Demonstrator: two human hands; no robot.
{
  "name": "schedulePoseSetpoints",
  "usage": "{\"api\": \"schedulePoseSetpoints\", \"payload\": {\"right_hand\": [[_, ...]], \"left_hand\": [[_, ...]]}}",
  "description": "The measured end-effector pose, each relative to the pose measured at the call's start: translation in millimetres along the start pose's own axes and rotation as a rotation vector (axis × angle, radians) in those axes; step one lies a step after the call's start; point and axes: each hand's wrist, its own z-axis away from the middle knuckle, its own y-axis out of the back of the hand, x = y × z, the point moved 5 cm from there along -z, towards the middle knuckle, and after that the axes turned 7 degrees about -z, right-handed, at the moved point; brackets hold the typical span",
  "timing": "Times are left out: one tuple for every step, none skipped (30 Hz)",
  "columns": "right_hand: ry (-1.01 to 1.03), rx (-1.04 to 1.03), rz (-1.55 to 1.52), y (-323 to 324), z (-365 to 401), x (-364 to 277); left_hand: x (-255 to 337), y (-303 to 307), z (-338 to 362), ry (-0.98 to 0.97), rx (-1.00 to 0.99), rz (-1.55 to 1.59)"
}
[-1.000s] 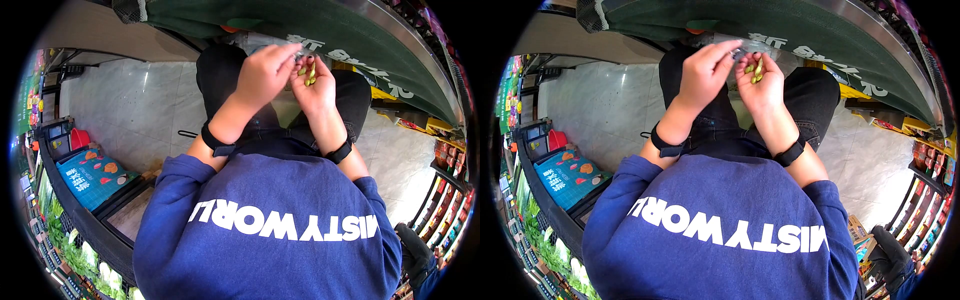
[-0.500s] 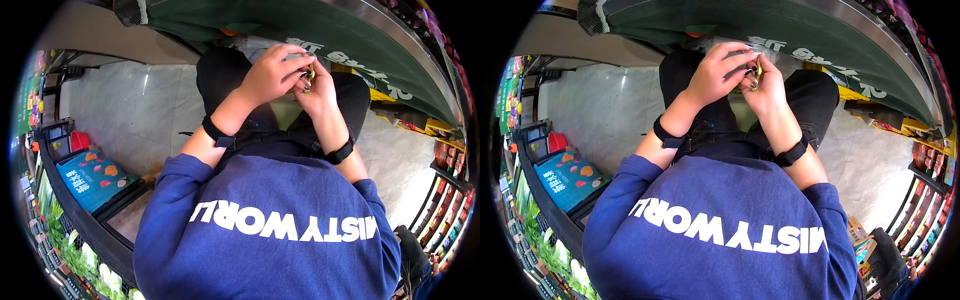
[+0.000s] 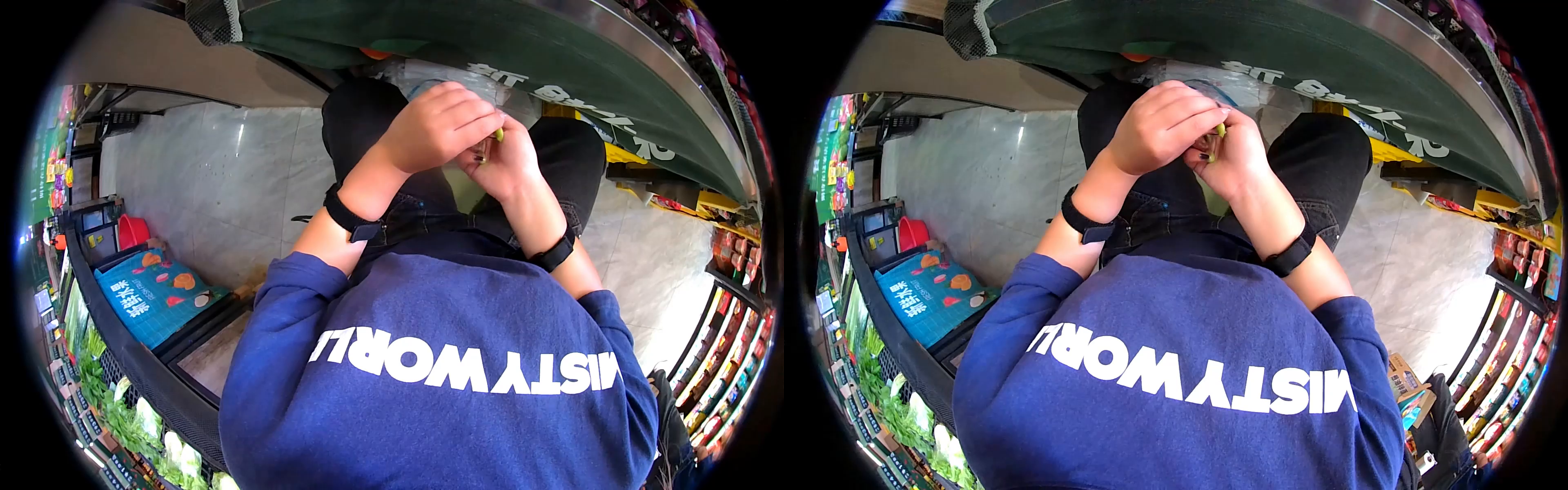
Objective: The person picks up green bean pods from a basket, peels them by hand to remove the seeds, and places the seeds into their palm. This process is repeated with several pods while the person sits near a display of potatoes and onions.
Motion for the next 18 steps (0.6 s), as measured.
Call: {"api": "schedulePoseSetpoints", "payload": {"right_hand": [[0.085, 0.163, 0.045, -3.8, 2.2, -1.4], [0.167, 0.326, 0.091, -3.0, 5.3, -4.5], [0.167, 0.326, 0.091, -3.3, 5.2, -5.5], [0.178, 0.280, 0.077, -5.1, 3.9, -7.9], [0.191, 0.234, 0.064, -6.5, 2.8, -10.1], [0.194, 0.229, 0.037, -4.5, 1.9, -10.7], [0.193, 0.230, 0.034, -3.8, 1.9, -10.3], [0.187, 0.227, 0.033, -3.7, 2.2, -9.8], [0.181, 0.223, 0.033, -3.7, 2.1, -9.9], [0.185, 0.224, 0.030, -1.4, 1.9, -11.3], [0.187, 0.186, 0.023, 0.5, 0.7, -12.8], [0.188, 0.148, 0.014, 2.1, -1.1, -13.2], [0.188, 0.148, 0.013, 4.2, -2.7, -13.2], [0.207, 0.153, -0.030, 6.7, -4.3, -14.0], [0.229, 0.157, -0.076, 8.2, -5.8, -15.3], [0.229, 0.157, -0.076, 9.0, -6.6, -16.8], [0.256, 0.215, -0.122, 13.2, -5.8, -20.2], [0.285, 0.273, -0.168, 17.8, -4.6, -24.3]], "left_hand": [[0.3, 1.0, -0.1, 0.004, 0.003, -0.004], [0.4, 1.7, -0.1, 0.009, 0.007, -0.011], [1.1, 1.3, -0.1, 0.009, 0.007, -0.011], [0.9, -0.1, -0.1, 0.026, -0.001, 0.022], [0.7, -1.4, -0.1, 0.043, -0.008, 0.057], [1.1, -1.7, -0.3, 0.043, -0.008, 0.057], [1.0, -2.3, 0.1, 0.060, -0.024, 0.069], [1.0, -2.7, 0.3, 0.076, -0.037, 0.082], [1.7, -1.0, -0.6, 0.076, -0.037, 0.082], [1.5, -1.0, -2.7, 0.090, -0.085, 0.083], [1.0, -1.8, -4.0, 0.107, -0.131, 0.081], [0.5, -1.8, -4.7, 0.107, -0.133, 0.081], [-1.7, -1.9, -5.2, 0.130, -0.124, 0.093], [-4.1, -2.1, -5.4, 0.154, -0.116, 0.105], [-5.6, -3.4, -4.7, 0.151, -0.119, 0.107], [-12.3, -2.9, -1.0, 0.262, -0.067, 0.134], [-19.7, -2.8, 3.6, 0.371, -0.016, 0.163], [-31.3, -7.0, 10.0, 0.498, -0.048, 0.174]]}}
